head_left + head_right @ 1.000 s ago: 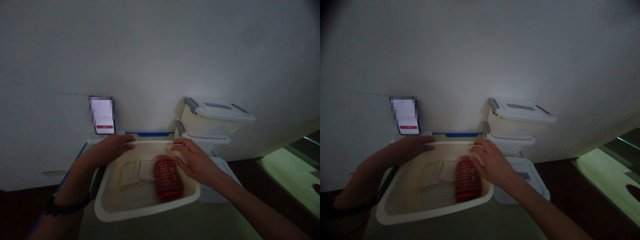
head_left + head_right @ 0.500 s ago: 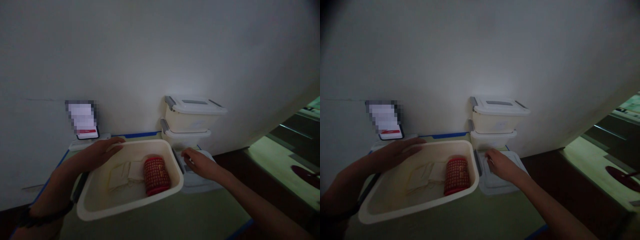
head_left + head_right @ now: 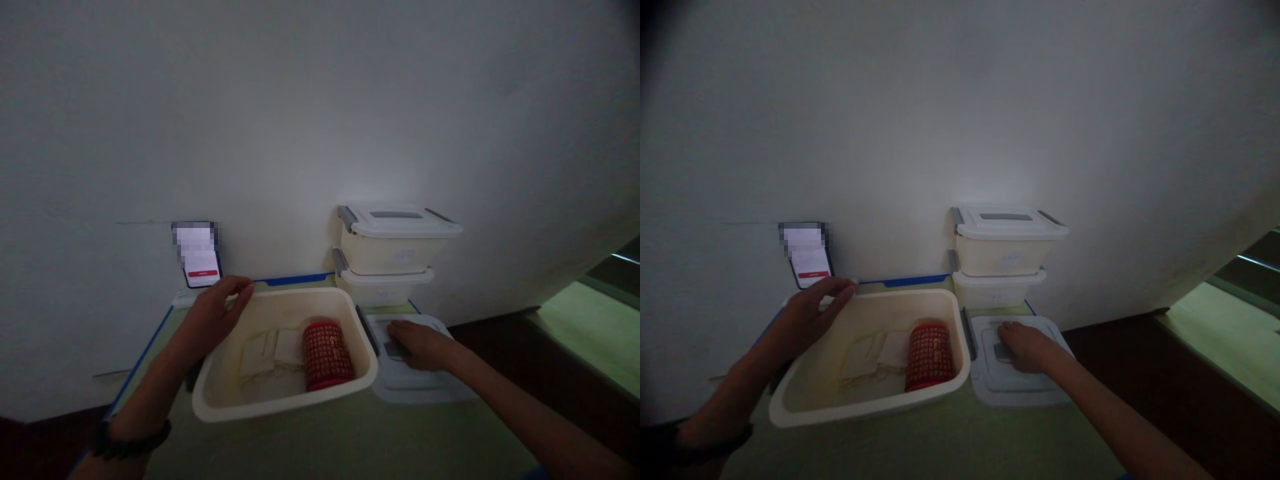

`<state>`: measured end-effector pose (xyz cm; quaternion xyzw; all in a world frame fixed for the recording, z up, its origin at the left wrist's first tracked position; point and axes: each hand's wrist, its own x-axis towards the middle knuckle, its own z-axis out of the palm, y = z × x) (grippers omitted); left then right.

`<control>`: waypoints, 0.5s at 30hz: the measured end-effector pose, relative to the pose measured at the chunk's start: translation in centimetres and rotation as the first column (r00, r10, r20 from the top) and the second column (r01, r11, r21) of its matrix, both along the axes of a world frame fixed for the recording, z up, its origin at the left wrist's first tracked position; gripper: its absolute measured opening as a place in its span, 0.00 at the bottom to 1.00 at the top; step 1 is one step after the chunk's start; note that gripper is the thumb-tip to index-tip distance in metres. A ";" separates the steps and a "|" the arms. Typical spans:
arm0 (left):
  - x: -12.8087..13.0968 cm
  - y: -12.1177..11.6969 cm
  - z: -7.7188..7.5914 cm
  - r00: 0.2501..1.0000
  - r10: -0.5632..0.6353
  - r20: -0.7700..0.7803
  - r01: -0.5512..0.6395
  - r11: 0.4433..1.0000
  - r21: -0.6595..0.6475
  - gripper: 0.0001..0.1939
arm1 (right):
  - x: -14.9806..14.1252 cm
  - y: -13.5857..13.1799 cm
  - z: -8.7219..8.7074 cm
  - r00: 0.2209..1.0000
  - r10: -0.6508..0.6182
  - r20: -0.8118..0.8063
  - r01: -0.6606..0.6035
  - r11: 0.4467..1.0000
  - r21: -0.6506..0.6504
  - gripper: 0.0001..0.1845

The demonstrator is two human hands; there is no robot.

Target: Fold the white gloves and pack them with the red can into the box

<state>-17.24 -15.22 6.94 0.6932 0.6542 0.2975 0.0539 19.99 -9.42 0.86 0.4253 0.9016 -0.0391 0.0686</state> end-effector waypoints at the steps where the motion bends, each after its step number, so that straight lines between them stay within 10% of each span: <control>1: 0.0 -0.2 0.1 0.999 -0.035 0.013 0.035 0.999 -0.022 0.17 | 0.3 -0.1 0.2 1.000 0.005 -0.009 -0.005 1.000 -0.006 0.19; 15: -0.8 -0.3 -1.1 0.948 -0.308 0.080 0.313 0.948 -0.063 0.15 | 4.7 -1.5 6.7 0.893 -0.307 -0.330 0.241 0.944 -0.225 0.07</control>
